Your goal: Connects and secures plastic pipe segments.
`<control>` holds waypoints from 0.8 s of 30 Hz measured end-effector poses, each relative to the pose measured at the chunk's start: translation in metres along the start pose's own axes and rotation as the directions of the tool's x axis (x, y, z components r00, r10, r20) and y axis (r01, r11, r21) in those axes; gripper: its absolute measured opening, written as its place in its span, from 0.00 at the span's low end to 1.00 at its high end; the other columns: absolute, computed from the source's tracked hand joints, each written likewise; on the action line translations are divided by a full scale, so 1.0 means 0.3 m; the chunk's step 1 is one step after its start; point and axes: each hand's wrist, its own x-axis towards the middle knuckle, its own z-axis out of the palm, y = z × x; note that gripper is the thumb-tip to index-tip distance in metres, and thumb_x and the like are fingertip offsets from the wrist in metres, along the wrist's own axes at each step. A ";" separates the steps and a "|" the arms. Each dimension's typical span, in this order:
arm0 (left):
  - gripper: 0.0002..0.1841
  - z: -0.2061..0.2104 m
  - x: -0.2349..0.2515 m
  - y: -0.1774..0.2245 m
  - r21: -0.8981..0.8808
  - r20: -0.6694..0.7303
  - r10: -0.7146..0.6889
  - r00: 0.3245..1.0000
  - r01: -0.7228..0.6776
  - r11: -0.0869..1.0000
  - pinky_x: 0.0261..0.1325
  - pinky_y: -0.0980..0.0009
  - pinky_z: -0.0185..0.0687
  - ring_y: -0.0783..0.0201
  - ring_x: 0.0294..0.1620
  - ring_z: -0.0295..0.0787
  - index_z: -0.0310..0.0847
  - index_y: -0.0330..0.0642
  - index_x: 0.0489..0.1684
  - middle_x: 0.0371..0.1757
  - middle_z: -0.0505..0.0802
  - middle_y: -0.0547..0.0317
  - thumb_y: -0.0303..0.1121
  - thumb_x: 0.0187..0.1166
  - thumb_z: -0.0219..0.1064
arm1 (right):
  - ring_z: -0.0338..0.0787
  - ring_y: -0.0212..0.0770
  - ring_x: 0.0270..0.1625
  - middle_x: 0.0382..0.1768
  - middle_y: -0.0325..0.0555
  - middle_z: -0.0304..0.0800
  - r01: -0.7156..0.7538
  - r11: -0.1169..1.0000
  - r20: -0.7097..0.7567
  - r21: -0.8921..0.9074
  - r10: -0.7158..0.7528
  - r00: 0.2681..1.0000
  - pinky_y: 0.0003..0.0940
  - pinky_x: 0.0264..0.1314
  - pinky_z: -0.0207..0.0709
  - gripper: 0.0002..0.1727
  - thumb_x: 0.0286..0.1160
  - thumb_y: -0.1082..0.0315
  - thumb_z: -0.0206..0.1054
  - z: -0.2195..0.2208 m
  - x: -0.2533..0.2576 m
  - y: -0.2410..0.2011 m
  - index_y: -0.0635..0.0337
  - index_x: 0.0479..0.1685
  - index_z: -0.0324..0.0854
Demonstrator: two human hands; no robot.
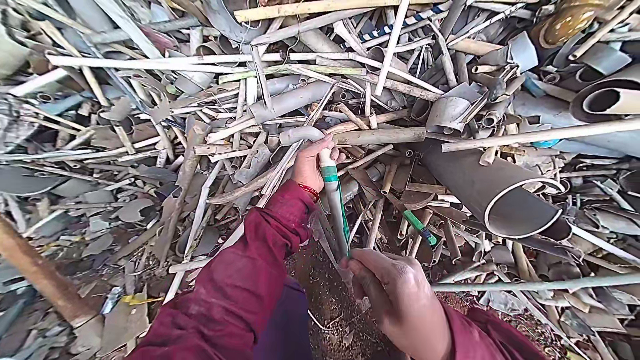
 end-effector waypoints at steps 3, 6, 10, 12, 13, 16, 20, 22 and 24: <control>0.12 -0.055 0.017 0.010 -0.211 0.280 0.034 0.959 0.028 0.977 0.18 0.80 0.66 0.76 0.11 0.69 0.76 0.53 0.27 0.13 0.76 0.72 0.30 0.73 0.47 | 0.93 0.47 0.31 0.29 0.49 0.92 -0.342 0.925 0.231 -0.167 0.374 0.898 0.47 0.38 0.86 0.18 0.90 0.65 0.53 -0.115 0.018 0.024 0.67 0.57 0.85; 0.08 -0.049 -0.004 0.019 -0.369 0.460 0.024 0.888 0.166 0.915 0.12 0.82 0.60 0.76 0.06 0.66 0.78 0.51 0.28 0.09 0.72 0.72 0.33 0.74 0.54 | 0.89 0.65 0.63 0.57 0.67 0.90 -0.531 0.784 0.014 -0.321 0.564 0.826 0.61 0.69 0.76 0.28 0.93 0.60 0.52 -0.130 0.056 0.122 0.71 0.83 0.67; 0.06 0.018 -0.059 -0.009 -0.292 0.587 -0.115 0.801 0.342 0.893 0.09 0.82 0.65 0.77 0.04 0.70 0.83 0.48 0.35 0.06 0.73 0.73 0.34 0.73 0.61 | 0.91 0.41 0.60 0.61 0.57 0.90 -0.375 0.922 -0.007 0.094 0.378 0.926 0.36 0.65 0.83 0.29 0.89 0.56 0.58 -0.068 0.077 0.187 0.71 0.78 0.72; 0.05 0.042 -0.085 -0.038 -0.215 0.606 -0.184 0.774 0.382 0.899 0.09 0.82 0.67 0.77 0.04 0.71 0.82 0.48 0.38 0.06 0.73 0.72 0.33 0.75 0.61 | 0.92 0.42 0.54 0.54 0.57 0.92 -0.301 0.950 0.003 0.081 0.302 0.953 0.36 0.60 0.85 0.27 0.86 0.55 0.63 -0.033 0.084 0.174 0.73 0.68 0.79; 0.05 0.056 -0.101 -0.047 -0.152 0.569 -0.218 0.793 0.362 0.920 0.09 0.84 0.66 0.78 0.03 0.68 0.79 0.49 0.39 0.06 0.71 0.72 0.34 0.80 0.57 | 0.93 0.46 0.50 0.47 0.57 0.93 -0.267 0.963 -0.036 -0.025 0.266 0.963 0.39 0.57 0.85 0.21 0.86 0.58 0.63 -0.021 0.085 0.167 0.72 0.58 0.84; 0.11 0.100 -0.127 -0.066 0.101 0.377 -0.216 0.901 0.192 0.976 0.08 0.85 0.63 0.81 0.03 0.62 0.71 0.51 0.37 0.06 0.67 0.75 0.34 0.92 0.47 | 0.92 0.47 0.38 0.32 0.55 0.91 -0.252 0.952 -0.074 -0.173 0.243 0.967 0.43 0.45 0.83 0.14 0.85 0.68 0.59 -0.033 0.099 0.161 0.69 0.40 0.87; 0.13 0.110 -0.110 -0.119 0.223 0.281 0.100 0.955 -0.166 0.961 0.10 0.82 0.65 0.79 0.05 0.62 0.70 0.51 0.30 0.08 0.69 0.75 0.33 0.91 0.52 | 0.81 0.33 0.27 0.24 0.46 0.84 -0.273 0.962 0.032 0.006 0.273 0.962 0.32 0.34 0.74 0.14 0.84 0.70 0.57 -0.032 0.092 0.136 0.68 0.36 0.87; 0.15 0.112 -0.088 -0.132 0.169 0.145 0.237 0.961 -0.260 0.951 0.12 0.81 0.69 0.77 0.05 0.65 0.69 0.49 0.29 0.08 0.70 0.74 0.34 0.93 0.51 | 0.81 0.37 0.26 0.23 0.48 0.82 -0.201 0.980 0.027 -0.001 0.201 0.979 0.34 0.32 0.74 0.13 0.83 0.71 0.57 0.012 0.076 0.102 0.68 0.34 0.84; 0.18 0.126 -0.080 -0.119 0.100 -0.044 0.198 0.979 -0.193 0.976 0.16 0.80 0.73 0.76 0.06 0.67 0.67 0.50 0.29 0.08 0.69 0.74 0.42 0.96 0.46 | 0.85 0.42 0.28 0.24 0.51 0.85 -0.193 0.980 0.031 -0.054 0.195 0.980 0.37 0.35 0.77 0.13 0.82 0.72 0.57 0.034 0.071 0.085 0.68 0.35 0.85</control>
